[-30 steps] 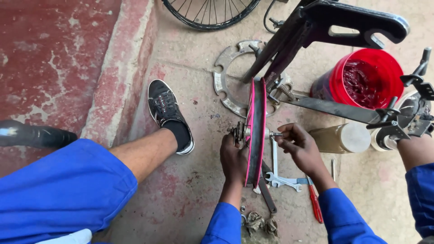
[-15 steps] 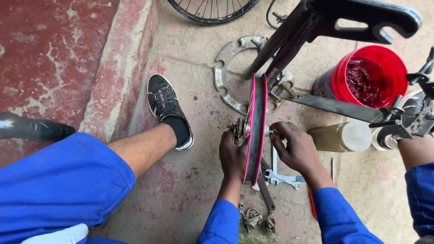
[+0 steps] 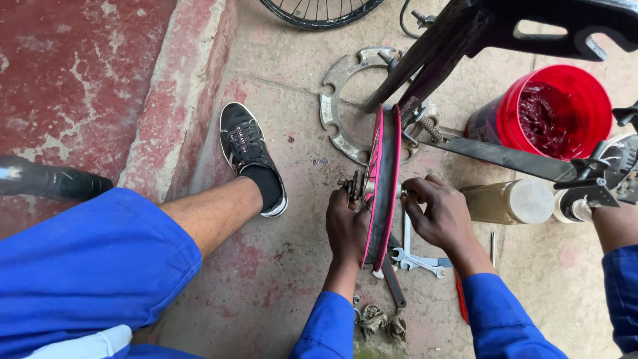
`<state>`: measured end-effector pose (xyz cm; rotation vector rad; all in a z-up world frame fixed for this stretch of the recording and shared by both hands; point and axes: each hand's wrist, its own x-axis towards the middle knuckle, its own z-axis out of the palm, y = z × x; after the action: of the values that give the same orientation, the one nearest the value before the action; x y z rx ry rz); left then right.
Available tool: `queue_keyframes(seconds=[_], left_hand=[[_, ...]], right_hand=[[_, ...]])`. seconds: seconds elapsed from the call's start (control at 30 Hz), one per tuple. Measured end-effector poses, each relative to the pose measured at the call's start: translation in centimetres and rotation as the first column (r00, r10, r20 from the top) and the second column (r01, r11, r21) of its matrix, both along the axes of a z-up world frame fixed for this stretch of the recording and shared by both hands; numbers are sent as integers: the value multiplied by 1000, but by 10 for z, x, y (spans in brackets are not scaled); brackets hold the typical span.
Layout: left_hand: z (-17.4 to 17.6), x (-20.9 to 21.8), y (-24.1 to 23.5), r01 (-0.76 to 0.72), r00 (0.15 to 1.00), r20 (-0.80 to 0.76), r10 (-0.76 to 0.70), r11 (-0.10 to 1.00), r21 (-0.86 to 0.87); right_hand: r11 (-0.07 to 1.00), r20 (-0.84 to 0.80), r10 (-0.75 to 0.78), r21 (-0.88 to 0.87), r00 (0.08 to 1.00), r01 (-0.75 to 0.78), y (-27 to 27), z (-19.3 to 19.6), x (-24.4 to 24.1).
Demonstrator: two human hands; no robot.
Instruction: The person sits on the ground and uses a wrench to tighten the axle nuts on a pink bicycle wheel. They then use a rag to wipe grease from their hands and the wheel hub.
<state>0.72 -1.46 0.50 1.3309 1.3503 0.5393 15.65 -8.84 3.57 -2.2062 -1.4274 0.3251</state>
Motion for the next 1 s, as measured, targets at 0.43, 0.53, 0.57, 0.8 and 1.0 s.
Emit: queue_keyframes(seconds=[0.43,0.53,0.57,0.8,1.0], left_hand=[[-2,1,5,1,1000,14,-1,999,-47],[-7,1,3,1,1000,-15,-2,998,-58],[-8,1,4,-1,1000,-4,1,998,-58],[-6,3,4,-27,999,31,29,998,-63],[3,2,4,-33,998,43,37,996,-87]], right_hand=[[684,-124,-374,-706,919,183,-62,-90,21],[629,-63,-396,-745,916,221,-82,-115,11],[634,-91,-390,-749,916,195,-83,-120,10],[592,-68,-198,-804,978,64,-74,-102,-1],[593,6,-67,-804,998,44,-62,-79,-22]])
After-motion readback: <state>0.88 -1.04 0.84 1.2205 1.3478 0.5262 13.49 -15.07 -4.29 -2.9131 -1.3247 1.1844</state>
